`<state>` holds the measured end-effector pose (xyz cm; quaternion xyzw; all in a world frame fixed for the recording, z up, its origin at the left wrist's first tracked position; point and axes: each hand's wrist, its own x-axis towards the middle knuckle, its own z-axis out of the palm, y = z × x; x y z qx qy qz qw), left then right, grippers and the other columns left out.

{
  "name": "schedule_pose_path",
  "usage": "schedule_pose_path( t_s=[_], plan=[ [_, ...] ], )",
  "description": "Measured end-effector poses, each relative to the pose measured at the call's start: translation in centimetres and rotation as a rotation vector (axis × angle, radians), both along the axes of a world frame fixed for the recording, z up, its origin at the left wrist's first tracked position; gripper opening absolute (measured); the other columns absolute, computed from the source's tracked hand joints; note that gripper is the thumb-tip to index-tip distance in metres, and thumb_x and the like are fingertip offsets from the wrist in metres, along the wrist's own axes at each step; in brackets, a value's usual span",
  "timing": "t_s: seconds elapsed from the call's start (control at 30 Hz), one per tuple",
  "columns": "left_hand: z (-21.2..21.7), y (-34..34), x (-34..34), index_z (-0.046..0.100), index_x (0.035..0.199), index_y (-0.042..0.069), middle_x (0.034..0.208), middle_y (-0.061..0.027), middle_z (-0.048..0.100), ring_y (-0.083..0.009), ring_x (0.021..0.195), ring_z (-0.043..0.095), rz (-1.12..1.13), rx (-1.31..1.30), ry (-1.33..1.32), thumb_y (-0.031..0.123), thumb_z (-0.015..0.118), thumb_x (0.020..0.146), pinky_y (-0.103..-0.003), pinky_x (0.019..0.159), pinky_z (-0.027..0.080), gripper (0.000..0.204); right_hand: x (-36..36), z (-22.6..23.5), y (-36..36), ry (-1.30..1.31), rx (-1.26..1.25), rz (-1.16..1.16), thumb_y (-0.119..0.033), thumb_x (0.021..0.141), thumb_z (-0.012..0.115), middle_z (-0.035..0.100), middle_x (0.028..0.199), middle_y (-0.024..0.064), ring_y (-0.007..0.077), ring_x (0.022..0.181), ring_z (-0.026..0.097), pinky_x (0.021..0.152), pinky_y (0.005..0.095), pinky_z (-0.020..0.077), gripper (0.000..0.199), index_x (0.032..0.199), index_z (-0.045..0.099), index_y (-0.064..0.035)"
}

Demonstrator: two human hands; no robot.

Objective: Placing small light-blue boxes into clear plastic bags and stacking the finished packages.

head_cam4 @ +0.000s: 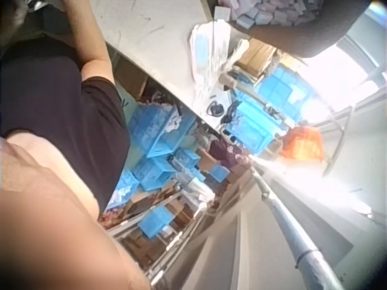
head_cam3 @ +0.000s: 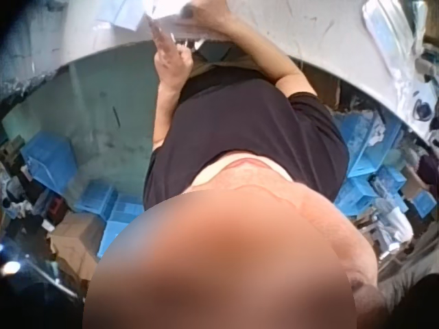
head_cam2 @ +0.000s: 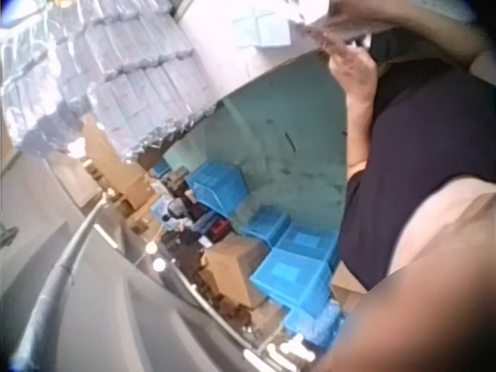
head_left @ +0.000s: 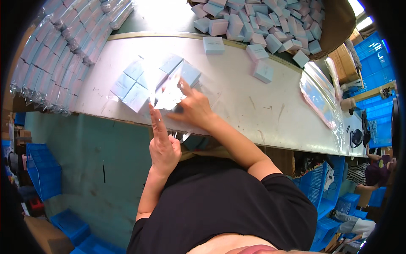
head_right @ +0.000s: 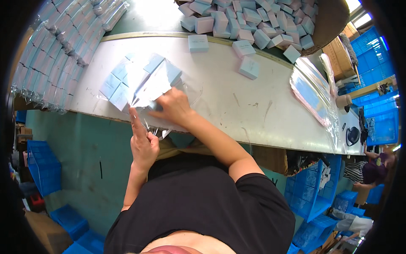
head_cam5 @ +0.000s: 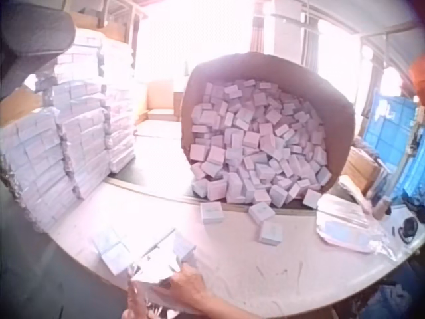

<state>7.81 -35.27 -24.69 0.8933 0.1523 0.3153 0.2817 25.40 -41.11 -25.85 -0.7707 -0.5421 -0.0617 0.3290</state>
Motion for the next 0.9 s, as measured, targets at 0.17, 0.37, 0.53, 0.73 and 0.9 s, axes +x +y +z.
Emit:
schedule_pose_path(
  t_s=[0.17,0.37,0.53,0.73,0.9],
  plan=[
    [-0.1,0.5,-0.1,0.012,0.161,0.006,0.166,-0.0245,0.013,-0.0442,0.122,0.058,0.027,-0.032,0.027,-0.018,0.047,0.067,-0.034,0.058,0.054,0.103,1.9,0.3,1.0,-0.140,-0.049,-0.191,-0.039,0.067,0.087,0.053,0.142,0.0230,0.0309,0.087,0.070,0.081,0.0379,0.0565,0.069,0.130,0.068,-0.0187],
    [-0.1,0.9,-0.5,0.033,0.158,0.017,0.163,-0.0307,0.018,-0.0255,0.064,0.064,0.015,-0.045,0.036,-0.019,0.047,0.070,-0.032,0.049,0.048,0.097,16.6,1.2,-12.3,-0.360,0.135,-0.451,-0.010,0.070,0.073,0.055,0.138,0.0184,0.0337,0.123,0.052,0.101,0.0412,0.0433,0.036,0.102,0.056,-0.0057],
    [-0.2,1.0,-0.6,0.043,0.153,0.013,0.162,-0.0302,0.023,-0.0213,0.062,0.061,0.036,-0.043,0.005,-0.019,0.047,0.070,-0.031,0.049,0.047,0.089,26.0,-0.1,-18.6,0.247,-0.325,-0.445,-0.023,0.066,0.082,0.054,0.133,0.0216,0.0386,0.121,0.053,0.099,0.0453,0.0439,0.049,0.104,0.056,-0.0069],
    [-0.2,0.2,-0.9,0.053,0.145,0.007,0.161,-0.0272,0.029,-0.0165,0.060,0.058,0.059,-0.036,0.034,-0.019,0.050,0.073,-0.029,0.050,0.047,0.077,31.3,-2.9,-14.3,-0.221,-0.192,-0.643,-0.034,0.073,0.083,0.057,0.131,0.0229,0.0405,0.122,0.054,0.102,0.0451,0.0465,0.087,0.149,0.048,-0.0120],
    [0.4,-0.3,-1.3,0.055,0.143,0.005,0.160,-0.0262,0.032,-0.0211,0.085,0.066,0.061,-0.158,-0.021,-0.017,0.051,0.075,-0.027,0.058,0.050,0.072,26.4,-2.0,-13.6,0.230,0.094,-0.363,-0.032,0.074,0.084,0.060,0.134,0.0198,0.0318,0.120,0.058,0.102,0.0388,0.0471,0.080,0.145,0.054,-0.0102]
  ],
)
